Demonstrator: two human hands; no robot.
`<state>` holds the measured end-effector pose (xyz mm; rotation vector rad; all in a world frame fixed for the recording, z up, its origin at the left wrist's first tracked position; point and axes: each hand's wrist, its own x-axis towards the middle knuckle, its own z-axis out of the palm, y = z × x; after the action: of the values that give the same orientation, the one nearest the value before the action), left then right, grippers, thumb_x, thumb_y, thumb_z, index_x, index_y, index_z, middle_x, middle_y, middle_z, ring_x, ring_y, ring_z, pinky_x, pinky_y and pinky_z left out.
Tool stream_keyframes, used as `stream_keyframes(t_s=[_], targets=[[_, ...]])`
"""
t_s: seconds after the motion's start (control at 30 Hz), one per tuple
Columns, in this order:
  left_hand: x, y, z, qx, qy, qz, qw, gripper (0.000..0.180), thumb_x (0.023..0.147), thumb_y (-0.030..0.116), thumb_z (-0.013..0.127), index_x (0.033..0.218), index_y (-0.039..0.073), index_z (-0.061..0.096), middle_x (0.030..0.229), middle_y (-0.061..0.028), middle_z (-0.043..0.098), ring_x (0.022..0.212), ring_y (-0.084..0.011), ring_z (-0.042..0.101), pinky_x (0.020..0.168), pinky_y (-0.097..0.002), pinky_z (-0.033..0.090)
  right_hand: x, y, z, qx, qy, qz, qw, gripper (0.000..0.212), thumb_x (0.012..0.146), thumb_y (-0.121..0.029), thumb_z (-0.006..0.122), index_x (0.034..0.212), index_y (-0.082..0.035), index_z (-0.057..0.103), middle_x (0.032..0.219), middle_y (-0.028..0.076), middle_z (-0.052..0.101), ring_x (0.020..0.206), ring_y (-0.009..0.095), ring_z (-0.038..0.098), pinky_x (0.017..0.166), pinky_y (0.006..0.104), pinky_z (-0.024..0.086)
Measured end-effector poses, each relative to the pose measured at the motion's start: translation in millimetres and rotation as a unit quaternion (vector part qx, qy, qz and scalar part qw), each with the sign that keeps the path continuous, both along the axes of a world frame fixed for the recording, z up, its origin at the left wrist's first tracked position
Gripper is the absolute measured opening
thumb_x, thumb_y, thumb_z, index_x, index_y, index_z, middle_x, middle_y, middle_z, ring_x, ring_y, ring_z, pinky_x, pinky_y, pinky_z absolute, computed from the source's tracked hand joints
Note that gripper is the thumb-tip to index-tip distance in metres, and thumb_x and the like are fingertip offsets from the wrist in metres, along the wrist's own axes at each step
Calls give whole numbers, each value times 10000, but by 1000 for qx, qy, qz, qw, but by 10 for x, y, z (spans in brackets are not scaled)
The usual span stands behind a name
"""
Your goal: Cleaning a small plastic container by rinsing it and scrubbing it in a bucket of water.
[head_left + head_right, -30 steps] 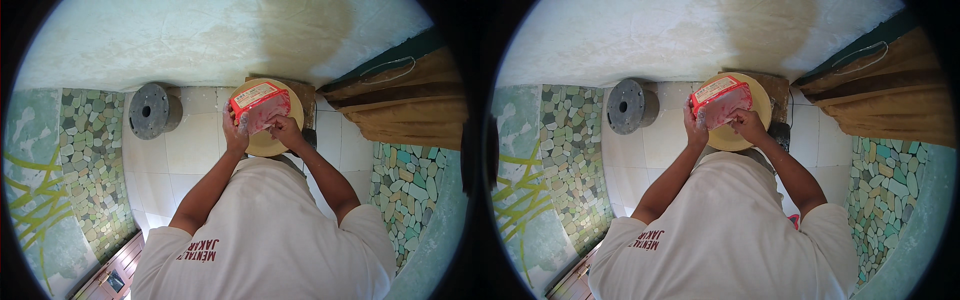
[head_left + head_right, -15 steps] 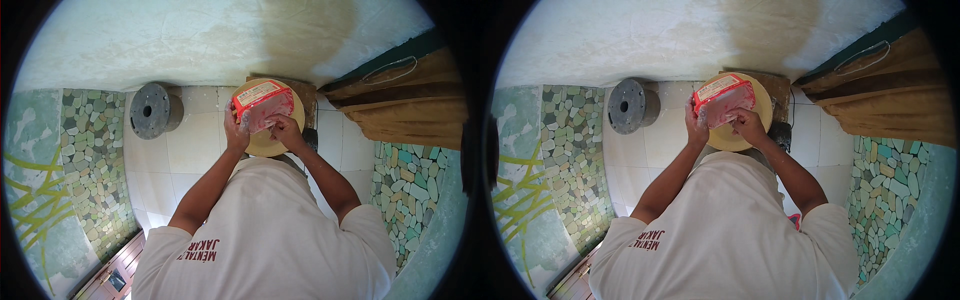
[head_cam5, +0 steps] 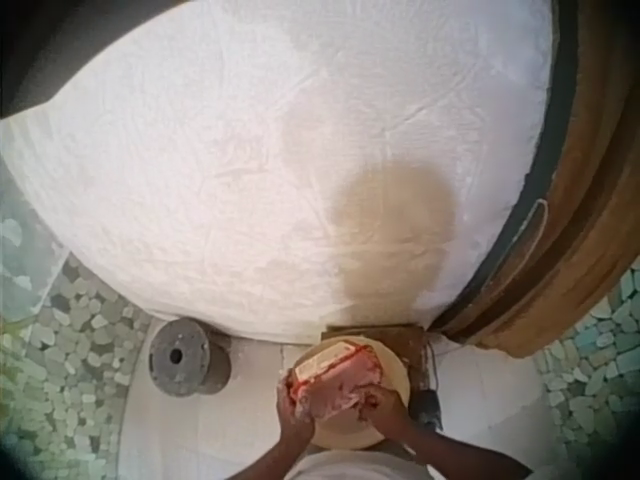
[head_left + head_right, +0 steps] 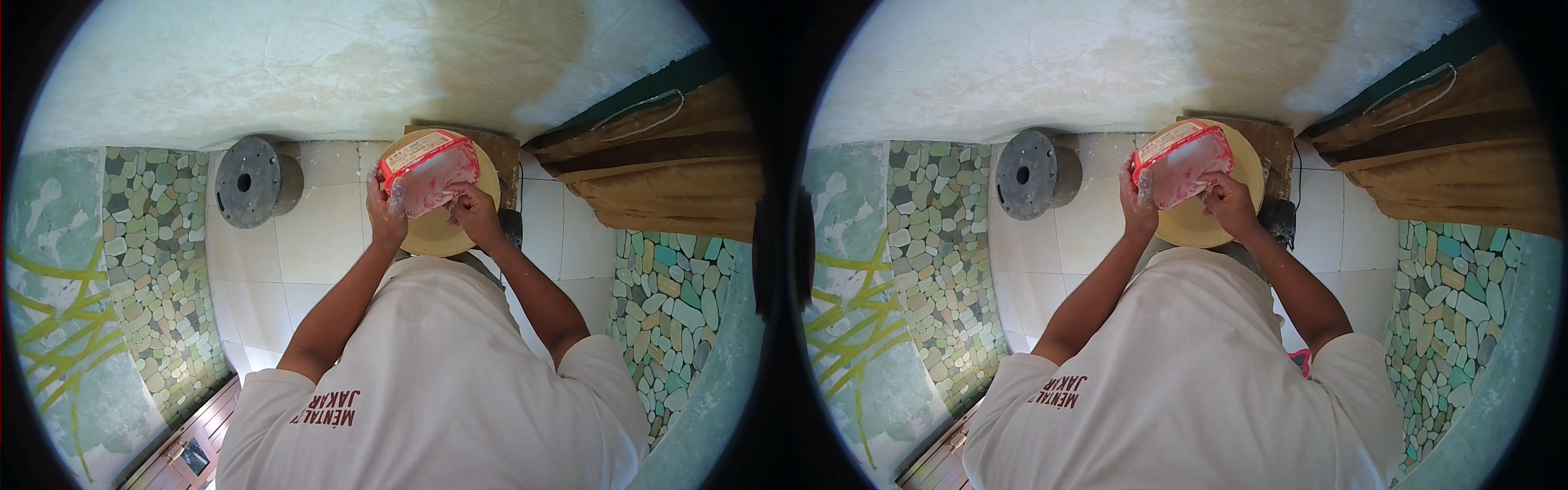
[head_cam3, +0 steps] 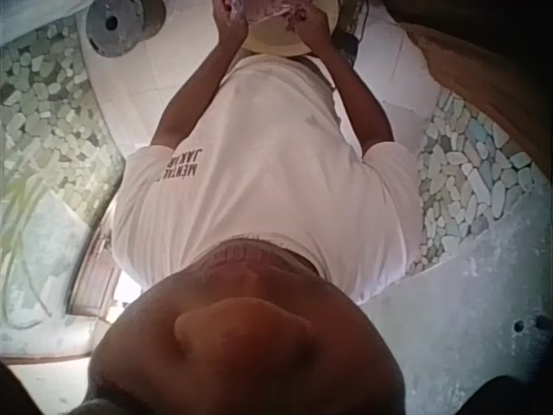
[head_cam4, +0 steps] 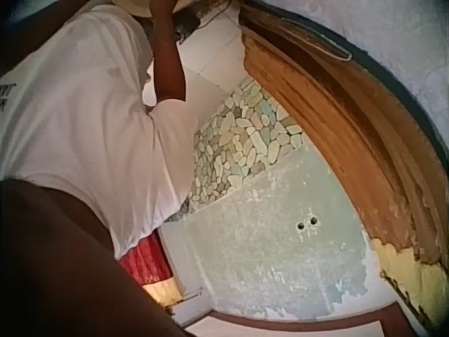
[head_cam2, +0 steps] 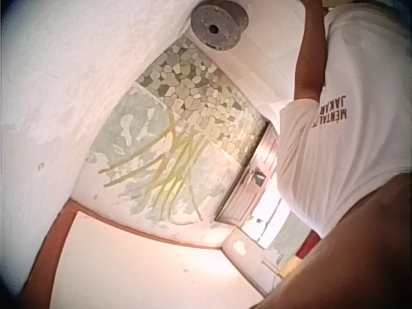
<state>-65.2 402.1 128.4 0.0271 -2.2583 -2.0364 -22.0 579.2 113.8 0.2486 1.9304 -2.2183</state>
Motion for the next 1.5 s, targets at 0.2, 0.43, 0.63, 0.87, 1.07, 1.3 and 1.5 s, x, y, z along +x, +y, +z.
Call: stream_keyframes(t_s=[0.2,0.43,0.63,0.87,1.07,1.3,1.5], targets=[[4,16,14,22,-10,-8,1000,653,934,347,574,1362,-76,321,1188,-187,557,1075,-221,539,926,-343,435,-25,1,-84,8,12,4,1000,179,849,58,578,1021,6,571,690,1,547,613,66,559,546,247,524],[1,-48,-148,23,-28,13,999,630,944,332,563,1362,-69,317,1176,-174,561,1040,-210,554,892,-333,456,57,-27,-68,8,16,5,1000,196,837,62,583,1019,-10,577,665,-8,524,583,50,526,539,243,514],[59,-169,-96,-19,-95,46,994,695,910,354,615,1365,-73,310,1185,-174,542,1018,-226,558,878,-336,462,213,196,-46,-65,-70,-36,995,181,914,-84,554,1087,-32,566,635,8,529,518,117,581,517,243,493],[163,-319,-274,-123,-115,59,984,819,849,408,685,1379,-78,295,1291,-223,438,1104,-271,501,929,-369,437,-67,169,-725,-43,-287,-117,950,228,959,-236,504,1054,-68,625,623,22,539,508,138,590,455,262,477],[215,-293,-259,-179,-116,41,976,843,840,424,689,1380,-85,291,1305,-249,425,1151,-299,488,956,-384,421,-506,-27,-1799,47,-330,-150,931,194,886,-185,625,772,-27,614,616,55,577,467,177,579,409,295,459],[235,-330,-149,-61,-203,101,972,794,864,473,646,1354,-73,342,1195,-204,510,1093,-257,526,929,-349,433,-489,-39,-1885,238,-267,-54,932,224,788,-153,700,680,-16,559,636,133,620,483,225,601,479,371,484],[96,-373,-303,92,-304,36,948,706,897,626,470,1346,85,403,1202,-120,558,998,-197,590,762,-391,535,-416,168,-2165,368,-57,-54,927,173,820,-99,584,952,-18,662,638,139,610,460,222,587,423,361,468]])
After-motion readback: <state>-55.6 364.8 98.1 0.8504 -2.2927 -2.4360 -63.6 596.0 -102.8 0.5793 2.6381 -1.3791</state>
